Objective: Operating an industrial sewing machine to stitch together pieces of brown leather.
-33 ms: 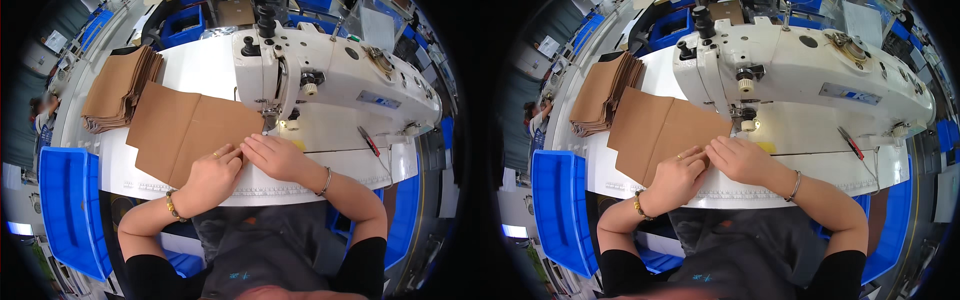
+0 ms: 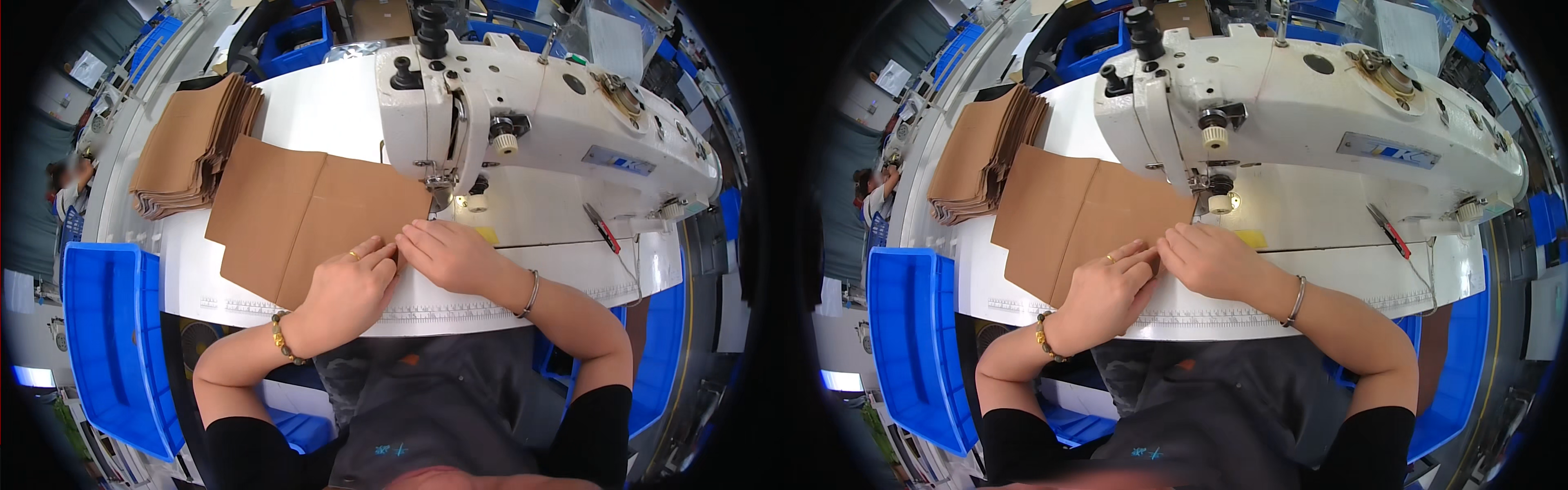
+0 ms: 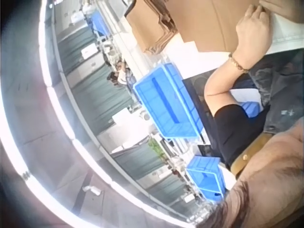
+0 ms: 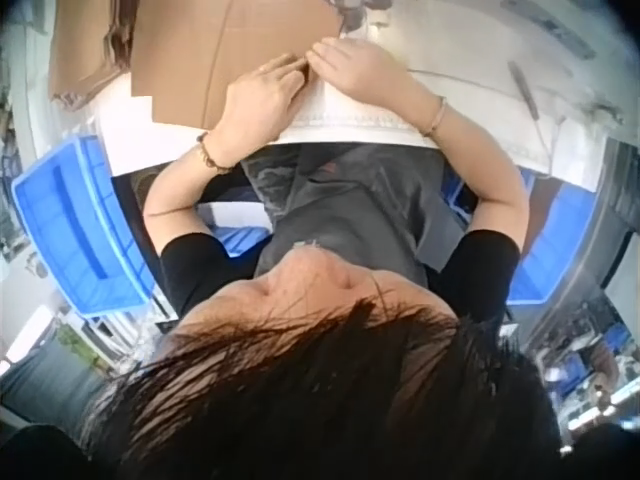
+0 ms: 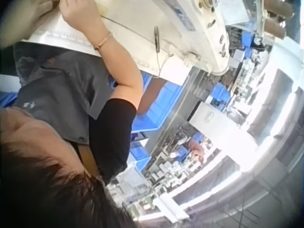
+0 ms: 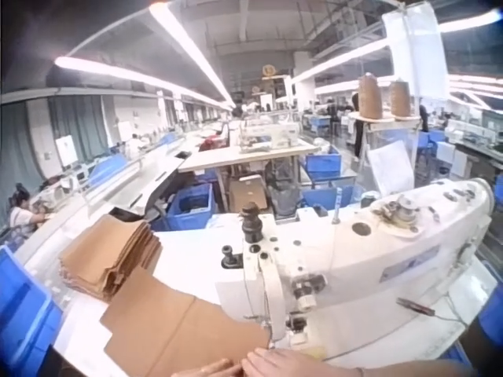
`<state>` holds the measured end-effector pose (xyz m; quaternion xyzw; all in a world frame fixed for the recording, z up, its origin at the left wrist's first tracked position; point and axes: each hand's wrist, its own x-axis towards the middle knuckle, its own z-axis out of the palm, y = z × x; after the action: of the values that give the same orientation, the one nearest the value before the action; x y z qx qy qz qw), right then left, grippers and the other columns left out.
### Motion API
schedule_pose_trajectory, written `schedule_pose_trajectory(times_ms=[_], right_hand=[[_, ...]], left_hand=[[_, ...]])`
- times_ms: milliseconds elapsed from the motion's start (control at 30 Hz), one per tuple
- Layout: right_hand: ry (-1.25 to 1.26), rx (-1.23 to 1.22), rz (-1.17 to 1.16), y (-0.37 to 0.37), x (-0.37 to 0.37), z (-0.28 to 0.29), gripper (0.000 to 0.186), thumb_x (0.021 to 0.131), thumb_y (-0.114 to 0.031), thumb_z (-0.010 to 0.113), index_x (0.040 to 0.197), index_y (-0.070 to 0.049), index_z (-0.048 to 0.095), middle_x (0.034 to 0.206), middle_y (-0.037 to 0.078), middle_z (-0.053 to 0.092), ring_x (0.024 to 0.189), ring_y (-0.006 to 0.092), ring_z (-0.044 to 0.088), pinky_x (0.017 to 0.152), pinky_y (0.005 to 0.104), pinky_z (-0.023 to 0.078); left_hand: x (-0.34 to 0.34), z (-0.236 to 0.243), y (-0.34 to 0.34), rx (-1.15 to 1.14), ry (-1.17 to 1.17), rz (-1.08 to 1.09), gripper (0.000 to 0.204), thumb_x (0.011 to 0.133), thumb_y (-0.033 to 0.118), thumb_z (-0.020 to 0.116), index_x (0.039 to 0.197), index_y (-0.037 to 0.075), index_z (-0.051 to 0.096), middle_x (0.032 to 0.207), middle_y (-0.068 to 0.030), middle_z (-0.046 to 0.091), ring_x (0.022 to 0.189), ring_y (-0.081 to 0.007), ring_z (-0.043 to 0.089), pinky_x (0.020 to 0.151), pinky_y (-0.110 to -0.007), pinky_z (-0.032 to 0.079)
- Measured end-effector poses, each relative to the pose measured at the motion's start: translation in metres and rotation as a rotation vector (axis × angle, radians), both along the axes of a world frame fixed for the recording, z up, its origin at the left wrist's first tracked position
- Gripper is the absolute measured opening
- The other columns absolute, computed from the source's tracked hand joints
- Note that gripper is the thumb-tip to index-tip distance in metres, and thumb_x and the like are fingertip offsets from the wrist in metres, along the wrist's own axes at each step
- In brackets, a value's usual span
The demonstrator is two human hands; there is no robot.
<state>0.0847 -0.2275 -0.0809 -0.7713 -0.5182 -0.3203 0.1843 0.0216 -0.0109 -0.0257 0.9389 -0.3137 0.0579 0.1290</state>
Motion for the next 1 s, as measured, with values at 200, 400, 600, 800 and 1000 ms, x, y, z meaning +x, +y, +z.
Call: schedule_pose_trajectory(times_ms=[200,400,600,800,1000], right_hand=[[0.208,-0.336,-0.200,-0.042,0.009,0.006,0.030,0.086,-0.011,0.065,0.115,-0.005,0.070,0.120,0.012,0.072,0.104,0.0289,0.072,0.079,0.0366,0.061],[0.164,-0.356,-0.324,-0.124,0.022,0.019,0.027,0.086,-0.008,0.061,0.111,-0.007,0.068,0.120,0.007,0.072,0.109,0.0276,0.070,0.086,0.0392,0.058],[0.117,-0.381,-0.438,-0.169,0.034,0.026,0.033,0.085,-0.005,0.061,0.117,-0.008,0.069,0.126,0.007,0.070,0.107,0.0268,0.070,0.087,0.0379,0.058],[0.107,-0.460,-0.603,-0.165,0.030,0.043,0.035,0.084,-0.006,0.063,0.118,-0.008,0.070,0.106,0.005,0.071,0.085,0.0253,0.070,0.072,0.0373,0.057],[0.120,-0.441,-0.473,-0.095,0.026,0.040,0.030,0.081,-0.007,0.064,0.111,-0.006,0.070,0.094,0.006,0.066,0.078,0.0231,0.065,0.065,0.0350,0.053]], left_hand=[[-0.007,0.023,0.020,0.058,0.052,-0.075,0.057,0.082,0.042,0.081,0.123,0.003,0.069,0.143,-0.0137,0.062,0.140,-0.0336,0.053,0.114,-0.051,0.043],[-0.006,0.004,0.027,0.115,0.069,-0.104,0.072,0.082,0.048,0.080,0.135,0.002,0.062,0.150,-0.0138,0.057,0.143,-0.0330,0.050,0.117,-0.053,0.039],[0.017,-0.012,-0.003,0.071,-0.028,-0.198,0.068,0.087,0.044,0.076,0.138,0.002,0.060,0.147,-0.0144,0.058,0.139,-0.0338,0.053,0.115,-0.050,0.043],[0.033,-0.009,-0.015,0.165,-0.031,-0.229,0.072,0.089,0.048,0.072,0.141,0.001,0.056,0.146,-0.0180,0.058,0.132,-0.0362,0.058,0.110,-0.047,0.048],[0.034,-0.005,-0.029,0.254,-0.201,-0.218,0.058,0.086,0.029,0.071,0.135,0.000,0.061,0.142,-0.0202,0.060,0.131,-0.0361,0.060,0.107,-0.045,0.051]])
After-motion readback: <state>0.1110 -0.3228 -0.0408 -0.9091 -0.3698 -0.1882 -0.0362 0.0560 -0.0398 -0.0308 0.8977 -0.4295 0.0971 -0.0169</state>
